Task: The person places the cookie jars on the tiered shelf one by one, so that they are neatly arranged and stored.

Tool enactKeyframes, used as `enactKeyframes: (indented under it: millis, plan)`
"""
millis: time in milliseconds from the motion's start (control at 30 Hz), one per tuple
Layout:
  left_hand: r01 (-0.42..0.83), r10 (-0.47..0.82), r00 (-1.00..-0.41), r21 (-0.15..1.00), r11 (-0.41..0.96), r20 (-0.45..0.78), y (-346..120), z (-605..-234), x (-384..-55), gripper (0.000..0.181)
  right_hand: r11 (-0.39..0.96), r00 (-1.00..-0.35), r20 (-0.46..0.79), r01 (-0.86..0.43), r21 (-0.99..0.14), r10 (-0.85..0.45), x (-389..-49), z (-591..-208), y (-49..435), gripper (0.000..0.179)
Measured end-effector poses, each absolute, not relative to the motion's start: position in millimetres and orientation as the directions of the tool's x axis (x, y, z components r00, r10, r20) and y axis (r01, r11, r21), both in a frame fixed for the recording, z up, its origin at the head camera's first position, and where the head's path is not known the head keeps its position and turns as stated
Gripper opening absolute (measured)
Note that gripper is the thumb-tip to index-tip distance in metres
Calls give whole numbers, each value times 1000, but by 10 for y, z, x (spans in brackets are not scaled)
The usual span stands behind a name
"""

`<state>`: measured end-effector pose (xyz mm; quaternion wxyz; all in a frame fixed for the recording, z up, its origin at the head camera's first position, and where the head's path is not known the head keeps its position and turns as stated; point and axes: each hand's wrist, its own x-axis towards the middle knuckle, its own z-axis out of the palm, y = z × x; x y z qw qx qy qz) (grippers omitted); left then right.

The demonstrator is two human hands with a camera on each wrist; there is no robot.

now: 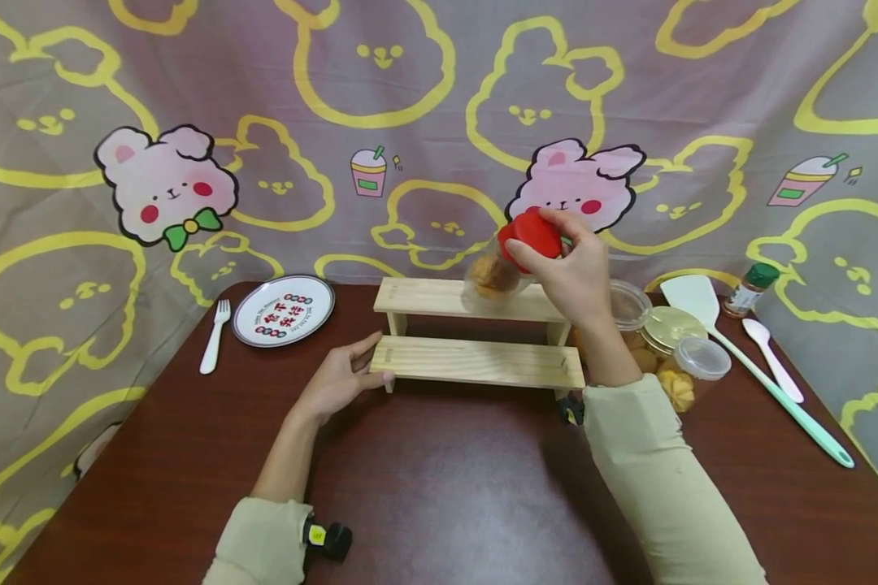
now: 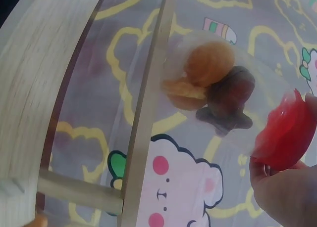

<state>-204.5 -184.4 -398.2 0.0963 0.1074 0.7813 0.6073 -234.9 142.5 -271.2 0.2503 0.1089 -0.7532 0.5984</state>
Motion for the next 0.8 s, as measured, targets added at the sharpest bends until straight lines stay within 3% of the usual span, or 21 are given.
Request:
enactKeyframes:
  millis: [333,800]
  plan:
    - [59,287,-958,971,233,-10,-1845,-3988,-2043,78,207,-874,480,-457,-865,78,-2429,-2717,1229,56]
    - [58,285,-958,968,243,-14,-1839,-3982,-2043,78,140,-823,568,-561,-816,14,-2525,-2746,989,52]
